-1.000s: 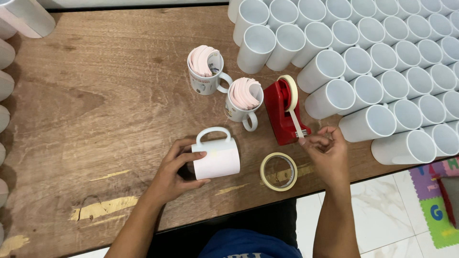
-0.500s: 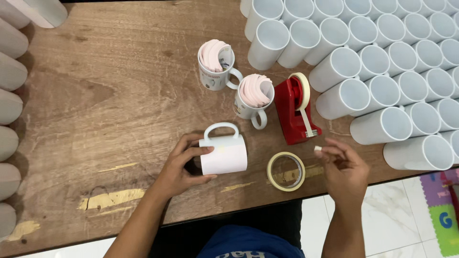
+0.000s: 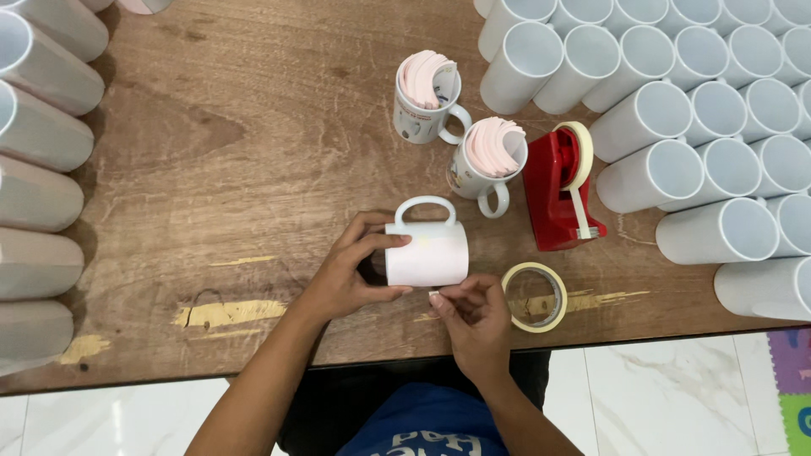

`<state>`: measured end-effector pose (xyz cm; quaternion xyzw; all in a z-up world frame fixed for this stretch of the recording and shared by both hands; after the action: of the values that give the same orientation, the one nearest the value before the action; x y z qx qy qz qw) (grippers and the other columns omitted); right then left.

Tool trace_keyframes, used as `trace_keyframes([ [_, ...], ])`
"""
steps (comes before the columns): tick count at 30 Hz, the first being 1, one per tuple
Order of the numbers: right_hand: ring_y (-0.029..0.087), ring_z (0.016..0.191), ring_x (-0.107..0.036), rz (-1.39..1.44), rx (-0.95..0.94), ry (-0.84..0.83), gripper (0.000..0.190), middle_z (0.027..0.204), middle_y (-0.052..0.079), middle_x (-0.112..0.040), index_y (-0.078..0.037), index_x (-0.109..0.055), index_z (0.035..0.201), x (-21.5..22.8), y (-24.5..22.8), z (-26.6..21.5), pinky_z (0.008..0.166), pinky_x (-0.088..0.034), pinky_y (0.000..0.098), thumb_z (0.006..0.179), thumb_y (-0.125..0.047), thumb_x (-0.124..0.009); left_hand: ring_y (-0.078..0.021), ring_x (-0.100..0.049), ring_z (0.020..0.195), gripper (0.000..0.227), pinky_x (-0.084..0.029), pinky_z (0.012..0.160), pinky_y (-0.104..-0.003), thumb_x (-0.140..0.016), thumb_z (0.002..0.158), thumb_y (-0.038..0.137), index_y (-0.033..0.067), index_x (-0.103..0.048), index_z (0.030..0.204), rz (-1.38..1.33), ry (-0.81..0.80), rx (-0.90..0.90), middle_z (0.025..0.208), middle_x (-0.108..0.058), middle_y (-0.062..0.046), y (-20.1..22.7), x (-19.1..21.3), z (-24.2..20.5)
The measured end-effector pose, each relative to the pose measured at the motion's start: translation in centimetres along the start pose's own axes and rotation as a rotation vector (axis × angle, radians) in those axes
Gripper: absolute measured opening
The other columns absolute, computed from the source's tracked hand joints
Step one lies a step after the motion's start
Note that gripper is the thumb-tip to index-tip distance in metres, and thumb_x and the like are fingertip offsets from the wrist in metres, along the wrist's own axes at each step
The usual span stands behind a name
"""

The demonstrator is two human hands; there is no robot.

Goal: The person wraps a white mug with a paper label, secures it with tape, and places it in a row of other mugs. This process is repeated for multiple mugs on a wooden table.

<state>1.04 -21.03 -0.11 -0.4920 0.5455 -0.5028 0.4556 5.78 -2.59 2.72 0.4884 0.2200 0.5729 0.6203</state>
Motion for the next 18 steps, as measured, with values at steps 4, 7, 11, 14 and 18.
trace_keyframes([
  [4, 0.020, 0.056, -0.071, -0.012, -0.029, 0.010, 0.040, 0.077, 0.014, -0.073, -0.010, -0.036, 0.089, -0.8, 0.1, 0.3, 0.059, -0.060, 0.0270, 0.077, -0.007, -0.074, -0.0288, -0.047, 0.125, 0.055, -0.041, 0.108, -0.039, -0.081, 0.076, 0.024, 0.0136, -0.054, 0.123, 0.000, 0.020, -0.012, 0.124, -0.044, -0.015, 0.2, 0.2, -0.1],
  [7, 0.019, 0.058, -0.071, -0.088, -0.078, 0.045, 0.045, 0.075, 0.013, -0.074, -0.012, -0.030, 0.090, -0.7, 0.8, 0.6, 0.064, -0.057, 0.0259, 0.078, -0.010, -0.074, -0.0289, -0.045, 0.127, 0.055, -0.039, 0.109, -0.040, -0.079, 0.077, 0.025, 0.0136, -0.054, 0.125, -0.023, 0.003, 0.006, 0.125, -0.042, -0.014, 0.3, -0.1, 0.1],
  [11, 0.017, 0.057, -0.068, -0.133, -0.047, 0.053, 0.051, 0.074, 0.016, -0.070, -0.007, -0.028, 0.101, -0.6, 1.9, 0.8, 0.060, -0.056, 0.0262, 0.081, -0.012, -0.075, -0.0411, -0.060, 0.110, 0.054, -0.046, 0.096, -0.055, -0.088, 0.062, 0.019, 0.0082, -0.065, 0.110, -0.061, 0.122, 0.070, 0.120, -0.052, -0.019, 0.2, 0.5, 0.3],
  [14, 0.016, 0.055, -0.066, -0.212, -0.042, 0.055, 0.053, 0.068, 0.012, -0.068, -0.007, -0.028, 0.104, -0.3, 2.4, 1.0, 0.058, -0.055, 0.0256, 0.082, -0.017, -0.075, -0.0412, -0.060, 0.109, 0.055, -0.046, 0.096, -0.055, -0.088, 0.061, 0.019, 0.0090, -0.065, 0.111, -0.052, 0.119, 0.084, 0.120, -0.052, -0.018, 0.2, 0.6, 0.3],
  [18, 0.018, 0.049, -0.064, -0.354, -0.026, -0.002, 0.055, 0.058, 0.008, -0.061, -0.006, -0.028, 0.109, -0.1, 1.6, 1.3, 0.052, -0.053, 0.0270, 0.083, -0.020, -0.075, -0.0421, -0.060, 0.108, 0.055, -0.046, 0.096, -0.057, -0.087, 0.061, 0.018, 0.0089, -0.065, 0.111, -0.065, 0.117, 0.099, 0.119, -0.053, -0.019, 0.4, 0.6, 0.4],
])
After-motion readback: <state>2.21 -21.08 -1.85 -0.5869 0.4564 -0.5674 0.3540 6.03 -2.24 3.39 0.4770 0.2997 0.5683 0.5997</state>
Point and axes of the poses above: each hand's wrist, its own z-axis towards the middle knuckle, its own x-axis out of the back of the hand, y = z × x, the point moved 7 cm from there along z, towards the middle knuckle
